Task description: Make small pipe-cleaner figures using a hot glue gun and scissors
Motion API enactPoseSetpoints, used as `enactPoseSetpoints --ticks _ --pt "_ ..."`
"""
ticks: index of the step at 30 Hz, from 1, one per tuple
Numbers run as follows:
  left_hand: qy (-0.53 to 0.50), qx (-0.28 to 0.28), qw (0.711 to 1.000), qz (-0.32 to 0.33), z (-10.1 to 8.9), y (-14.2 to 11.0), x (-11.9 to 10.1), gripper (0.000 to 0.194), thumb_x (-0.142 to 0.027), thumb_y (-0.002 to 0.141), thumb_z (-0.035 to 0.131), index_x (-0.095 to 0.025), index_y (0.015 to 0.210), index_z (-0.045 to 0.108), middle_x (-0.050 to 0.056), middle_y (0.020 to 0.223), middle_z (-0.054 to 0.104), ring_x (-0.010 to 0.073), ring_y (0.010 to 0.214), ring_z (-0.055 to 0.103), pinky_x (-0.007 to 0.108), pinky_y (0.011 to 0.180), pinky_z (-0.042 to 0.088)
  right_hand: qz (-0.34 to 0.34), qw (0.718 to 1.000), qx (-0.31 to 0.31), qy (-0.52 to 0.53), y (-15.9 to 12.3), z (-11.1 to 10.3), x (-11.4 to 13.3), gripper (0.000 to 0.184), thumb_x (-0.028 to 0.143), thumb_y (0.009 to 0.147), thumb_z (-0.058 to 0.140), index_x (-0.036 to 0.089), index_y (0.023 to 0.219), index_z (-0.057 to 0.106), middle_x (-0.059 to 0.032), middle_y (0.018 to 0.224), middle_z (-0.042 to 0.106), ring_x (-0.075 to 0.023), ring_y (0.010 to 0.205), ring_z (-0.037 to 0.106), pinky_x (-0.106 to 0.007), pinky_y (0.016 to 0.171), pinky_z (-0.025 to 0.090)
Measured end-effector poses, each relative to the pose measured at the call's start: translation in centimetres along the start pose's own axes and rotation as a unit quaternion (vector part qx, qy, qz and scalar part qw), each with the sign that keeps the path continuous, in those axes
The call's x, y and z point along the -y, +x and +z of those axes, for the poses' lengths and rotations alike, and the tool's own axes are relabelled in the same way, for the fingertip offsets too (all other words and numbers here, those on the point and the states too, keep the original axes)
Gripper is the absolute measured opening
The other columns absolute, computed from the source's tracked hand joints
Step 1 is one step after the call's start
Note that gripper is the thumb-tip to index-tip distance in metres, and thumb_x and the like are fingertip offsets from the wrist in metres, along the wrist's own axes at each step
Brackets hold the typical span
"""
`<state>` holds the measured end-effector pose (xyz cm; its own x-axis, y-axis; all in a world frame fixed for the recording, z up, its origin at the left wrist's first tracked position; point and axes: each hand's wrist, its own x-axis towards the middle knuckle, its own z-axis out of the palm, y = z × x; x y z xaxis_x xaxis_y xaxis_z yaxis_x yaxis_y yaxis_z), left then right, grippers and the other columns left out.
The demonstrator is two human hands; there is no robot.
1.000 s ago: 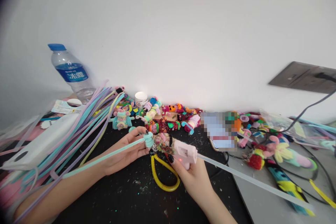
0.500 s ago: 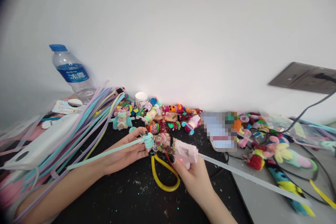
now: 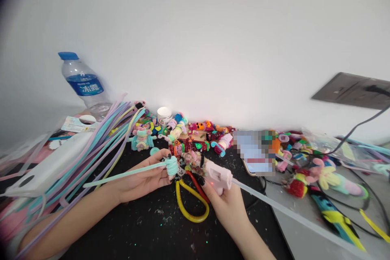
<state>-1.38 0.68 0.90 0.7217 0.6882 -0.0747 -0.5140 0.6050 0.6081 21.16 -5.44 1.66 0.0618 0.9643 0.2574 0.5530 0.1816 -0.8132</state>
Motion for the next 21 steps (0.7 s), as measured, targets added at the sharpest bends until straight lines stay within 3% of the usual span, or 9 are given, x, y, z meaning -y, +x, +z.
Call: enactPoseSetpoints --ticks 3,5,8,13,18,21 --pt "0.0 -0.016 1.0 0.011 0.0 0.1 0.0 0.023 -0.012 0.081 0.06 -0.023 0.1 0.056 0.001 0.088 0.059 0.0114 0.081 0.057 0.029 0.083 0.041 -0.035 0.998 -0.019 -0.055 0.3 -0.5 -0.3 0.017 0.032 0.082 0.05 0.018 0.082 0.059 -0.0022 0.065 0.06 -0.0174 0.055 0.055 -0.026 0.05 0.044" --pt "0.015 -0.029 0.999 0.021 0.1 0.1 0.0 0.022 -0.012 0.081 0.06 -0.024 0.1 0.056 0.0 0.088 0.058 0.0111 0.081 0.056 0.03 0.083 0.041 -0.053 0.994 -0.044 -0.088 0.5 -1.0 -0.3 0.02 0.03 0.081 0.046 0.019 0.094 0.057 -0.0038 0.077 0.063 -0.0193 0.064 0.058 -0.027 0.055 0.046" --pt "0.053 -0.042 0.997 0.04 0.0 0.2 0.1 0.023 -0.012 0.081 0.06 -0.024 0.101 0.055 0.001 0.089 0.057 0.0111 0.082 0.055 0.03 0.084 0.042 -0.04 0.987 -0.075 -0.133 1.0 -1.4 -0.5 0.036 0.032 0.081 0.044 0.019 0.114 0.047 -0.0071 0.096 0.061 -0.023 0.079 0.06 -0.031 0.064 0.047" --pt "0.127 -0.076 0.984 0.098 -0.2 0.8 0.5 0.019 -0.02 0.079 0.063 -0.023 0.097 0.055 0.001 0.091 0.056 0.0123 0.083 0.054 0.029 0.082 0.042 -0.023 0.966 -0.09 -0.241 1.7 -1.3 -1.6 0.042 0.038 0.084 0.045 0.016 0.119 0.041 -0.0146 0.111 0.055 -0.03 0.099 0.054 -0.044 0.08 0.044" --pt "0.289 -0.143 0.933 0.159 -0.7 1.1 0.6 0.015 -0.029 0.082 0.059 -0.021 0.095 0.056 0.002 0.093 0.057 0.0149 0.085 0.053 0.029 0.079 0.042 -0.043 0.941 -0.096 -0.321 2.2 -1.3 -2.3 0.044 0.03 0.081 0.046 0.014 0.122 0.041 -0.0154 0.108 0.055 -0.0321 0.1 0.052 -0.05 0.084 0.041" --pt "0.364 -0.167 0.901 0.166 -0.7 1.0 0.5 0.015 -0.03 0.084 0.055 -0.021 0.097 0.054 0.002 0.089 0.058 0.015 0.082 0.053 0.027 0.075 0.04 -0.097 0.93 -0.139 -0.325 2.2 -1.2 -1.3 0.046 0.029 0.078 0.05 0.014 0.121 0.044 -0.0164 0.111 0.052 -0.034 0.104 0.048 -0.053 0.087 0.038"
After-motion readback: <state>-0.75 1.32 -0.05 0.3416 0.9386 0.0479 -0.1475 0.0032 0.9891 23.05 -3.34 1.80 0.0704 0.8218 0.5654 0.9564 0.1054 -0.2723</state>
